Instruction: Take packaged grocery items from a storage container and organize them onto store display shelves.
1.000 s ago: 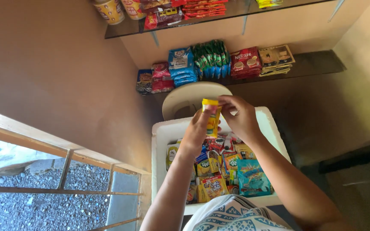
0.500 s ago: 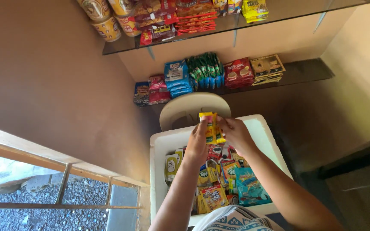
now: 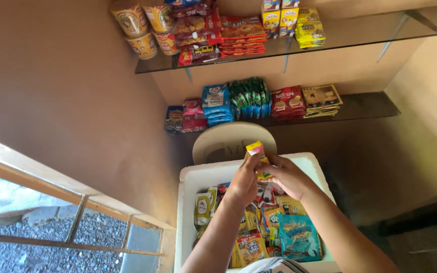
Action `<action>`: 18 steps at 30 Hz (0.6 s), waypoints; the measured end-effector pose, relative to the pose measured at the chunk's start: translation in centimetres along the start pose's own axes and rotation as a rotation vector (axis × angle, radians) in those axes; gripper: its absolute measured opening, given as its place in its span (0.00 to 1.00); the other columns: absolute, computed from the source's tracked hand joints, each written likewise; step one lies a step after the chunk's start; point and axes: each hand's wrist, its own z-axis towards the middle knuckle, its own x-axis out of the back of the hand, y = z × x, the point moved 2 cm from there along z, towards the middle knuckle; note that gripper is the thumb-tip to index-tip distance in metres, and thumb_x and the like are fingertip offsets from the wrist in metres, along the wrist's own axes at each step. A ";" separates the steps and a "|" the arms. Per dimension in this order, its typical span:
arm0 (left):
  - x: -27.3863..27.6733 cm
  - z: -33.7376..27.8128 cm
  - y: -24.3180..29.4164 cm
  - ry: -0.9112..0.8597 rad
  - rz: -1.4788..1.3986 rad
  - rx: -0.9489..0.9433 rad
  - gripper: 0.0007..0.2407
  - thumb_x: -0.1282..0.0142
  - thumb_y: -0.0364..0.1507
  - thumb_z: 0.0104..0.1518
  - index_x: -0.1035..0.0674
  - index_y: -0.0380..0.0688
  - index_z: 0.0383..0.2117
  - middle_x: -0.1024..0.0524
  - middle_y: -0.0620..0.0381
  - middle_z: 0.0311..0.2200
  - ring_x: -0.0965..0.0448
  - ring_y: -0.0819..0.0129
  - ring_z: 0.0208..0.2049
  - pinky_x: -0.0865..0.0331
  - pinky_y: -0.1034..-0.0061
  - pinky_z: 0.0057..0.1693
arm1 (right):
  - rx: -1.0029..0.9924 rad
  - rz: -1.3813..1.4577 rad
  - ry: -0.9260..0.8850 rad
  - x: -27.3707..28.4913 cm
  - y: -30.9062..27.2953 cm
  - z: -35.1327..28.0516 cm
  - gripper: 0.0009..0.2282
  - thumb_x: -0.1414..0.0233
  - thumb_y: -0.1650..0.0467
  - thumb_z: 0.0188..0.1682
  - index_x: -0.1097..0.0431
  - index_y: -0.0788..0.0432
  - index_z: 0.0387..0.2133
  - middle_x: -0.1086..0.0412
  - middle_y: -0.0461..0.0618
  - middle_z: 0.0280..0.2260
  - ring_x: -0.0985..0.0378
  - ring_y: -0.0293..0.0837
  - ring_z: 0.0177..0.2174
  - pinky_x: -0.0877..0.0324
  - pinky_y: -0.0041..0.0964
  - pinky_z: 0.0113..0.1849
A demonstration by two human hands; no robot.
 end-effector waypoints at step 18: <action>-6.7 6.9 6.8 -0.024 0.190 -0.362 0.12 0.46 0.26 0.62 0.27 0.40 0.51 0.23 0.59 0.43 0.24 0.75 0.45 0.30 0.76 0.55 | 0.497 -0.662 0.429 3.7 -10.9 6.3 0.36 0.37 0.74 0.38 0.43 0.62 0.63 0.31 0.56 0.55 0.27 0.47 0.54 0.32 0.39 0.52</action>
